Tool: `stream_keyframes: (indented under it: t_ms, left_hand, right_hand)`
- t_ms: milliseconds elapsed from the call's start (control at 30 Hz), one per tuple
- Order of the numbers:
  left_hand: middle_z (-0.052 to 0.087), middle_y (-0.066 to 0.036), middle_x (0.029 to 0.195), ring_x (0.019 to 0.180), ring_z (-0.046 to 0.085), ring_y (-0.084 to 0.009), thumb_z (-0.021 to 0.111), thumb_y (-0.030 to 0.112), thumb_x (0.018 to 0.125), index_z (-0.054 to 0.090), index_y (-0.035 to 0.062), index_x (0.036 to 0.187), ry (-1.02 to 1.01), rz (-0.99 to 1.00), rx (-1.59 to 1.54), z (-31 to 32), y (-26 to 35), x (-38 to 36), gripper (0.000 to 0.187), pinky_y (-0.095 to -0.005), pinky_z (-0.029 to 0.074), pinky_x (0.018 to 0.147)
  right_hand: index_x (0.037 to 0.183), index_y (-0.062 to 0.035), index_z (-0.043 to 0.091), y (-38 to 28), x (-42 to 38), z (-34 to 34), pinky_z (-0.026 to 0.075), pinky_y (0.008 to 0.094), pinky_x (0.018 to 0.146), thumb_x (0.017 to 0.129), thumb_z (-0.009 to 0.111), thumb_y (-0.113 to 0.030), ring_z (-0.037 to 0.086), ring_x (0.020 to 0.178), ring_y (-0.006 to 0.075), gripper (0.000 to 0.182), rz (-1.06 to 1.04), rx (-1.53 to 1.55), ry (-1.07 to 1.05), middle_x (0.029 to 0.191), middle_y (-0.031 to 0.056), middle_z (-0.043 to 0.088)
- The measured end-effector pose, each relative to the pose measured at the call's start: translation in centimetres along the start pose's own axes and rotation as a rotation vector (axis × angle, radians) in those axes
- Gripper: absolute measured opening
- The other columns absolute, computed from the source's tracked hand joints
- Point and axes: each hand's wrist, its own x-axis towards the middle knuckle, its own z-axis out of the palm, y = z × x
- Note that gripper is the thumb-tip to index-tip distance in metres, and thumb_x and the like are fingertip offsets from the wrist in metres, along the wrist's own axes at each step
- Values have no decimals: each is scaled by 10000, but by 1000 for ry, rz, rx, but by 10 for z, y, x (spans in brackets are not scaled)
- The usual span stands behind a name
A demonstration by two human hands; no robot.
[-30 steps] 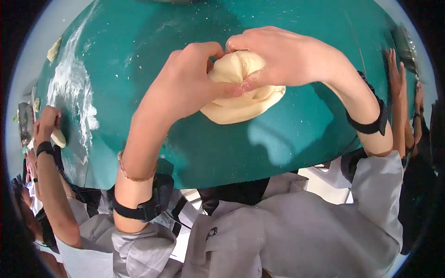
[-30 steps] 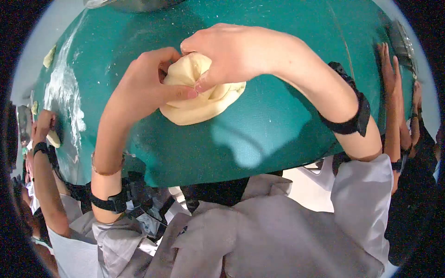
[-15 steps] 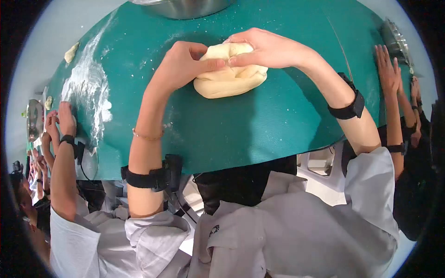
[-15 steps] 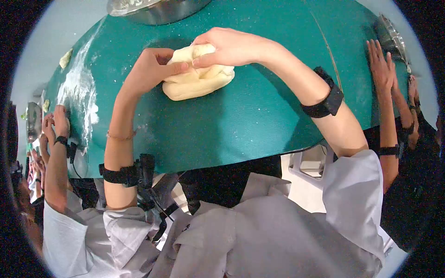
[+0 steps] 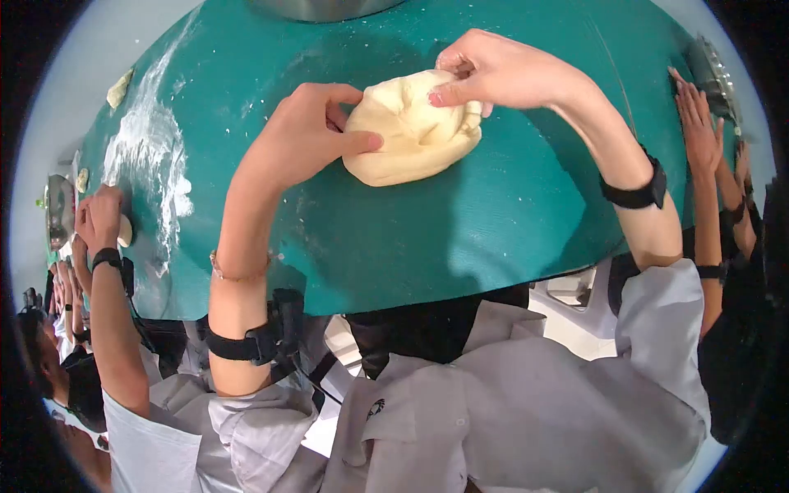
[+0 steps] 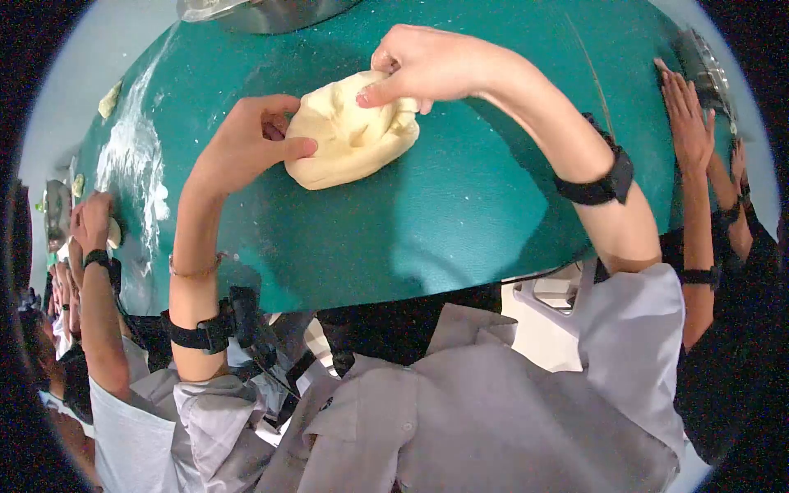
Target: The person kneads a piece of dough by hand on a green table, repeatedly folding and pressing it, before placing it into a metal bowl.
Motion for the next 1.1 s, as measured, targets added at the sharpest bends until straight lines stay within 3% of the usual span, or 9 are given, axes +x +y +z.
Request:
stream_keyframes:
  t_ms: [100, 233, 433, 567, 667, 800, 867, 967, 1100]
  left_hand:
    - [623, -30, 725, 647, 543, -94, 793, 178, 720, 694, -34, 1006, 65, -30, 43, -3, 3, 8, 370, -262, 457, 601]
    - [629, -85, 702, 616, 583, -167, 814, 226, 677, 722, -18, 990, 97, -80, 70, -7, 3, 23, 408, -306, 484, 595]
    - [668, -105, 735, 659, 621, -159, 776, 236, 760, 726, -6, 1005, 109, 62, -66, -11, -15, 27, 348, -311, 505, 623]
    - [691, -125, 756, 695, 650, -164, 702, 266, 861, 717, -3, 1022, 224, -4, -447, -23, -12, 4, 313, -324, 524, 661]
    - [706, -96, 837, 746, 616, -110, 637, 298, 922, 686, -27, 1080, 460, 63, 5, -11, 17, -4, 365, -277, 512, 708]
    - [687, -206, 1028, 950, 655, -368, 589, 275, 942, 695, 6, 1047, 725, 406, 287, 36, 63, 9, 307, -405, 512, 851]
    - [691, -210, 961, 904, 657, -386, 517, 361, 967, 710, 4, 946, 772, 464, 368, 55, 63, 36, 407, -450, 518, 818]
    - [692, -223, 888, 840, 666, -404, 423, 457, 982, 713, -1, 836, 570, 12, 321, 64, 80, 52, 561, -481, 526, 778]
    - [681, -250, 820, 798, 663, -439, 377, 501, 978, 714, 6, 780, 529, -19, 416, 67, 77, 64, 631, -512, 527, 757]
  right_hand:
    - [752, 44, 619, -6, 3, 6, 411, 411, 533, 814, 690, -223, 559, 546, 258, 283, -151, -202, 220, 575, 166, 531]
    - [763, 41, 622, 1, 27, 14, 416, 435, 545, 824, 659, -228, 561, 612, 385, 278, -150, -296, 388, 647, 225, 565]
    - [780, 28, 659, 12, 37, 8, 452, 377, 540, 858, 655, -276, 594, 562, 244, 314, -88, -213, 336, 615, 149, 605]
    - [906, 4, 695, 21, 6, -2, 526, 248, 639, 910, 650, -364, 614, 689, 90, 371, 24, 312, 90, 783, 18, 655]
    - [989, 6, 698, 21, -9, 2, 537, 246, 691, 900, 662, -370, 629, 759, 98, 388, -21, 534, 27, 828, 23, 663]
    - [1056, 9, 687, 17, -11, -2, 547, 248, 726, 889, 670, -390, 642, 840, 106, 433, -97, 494, -34, 904, 34, 676]
    - [1042, 10, 692, 18, -18, -5, 561, 252, 720, 887, 671, -394, 660, 851, 114, 433, -195, 491, -27, 916, 42, 687]
    - [1037, -26, 698, 24, -26, -14, 552, 249, 692, 882, 672, -390, 646, 837, 102, 397, -144, 434, 26, 916, 23, 677]
    - [986, -61, 699, 36, -10, -38, 523, 214, 652, 870, 680, -400, 623, 726, 92, 359, 1, 450, 256, 843, 14, 654]
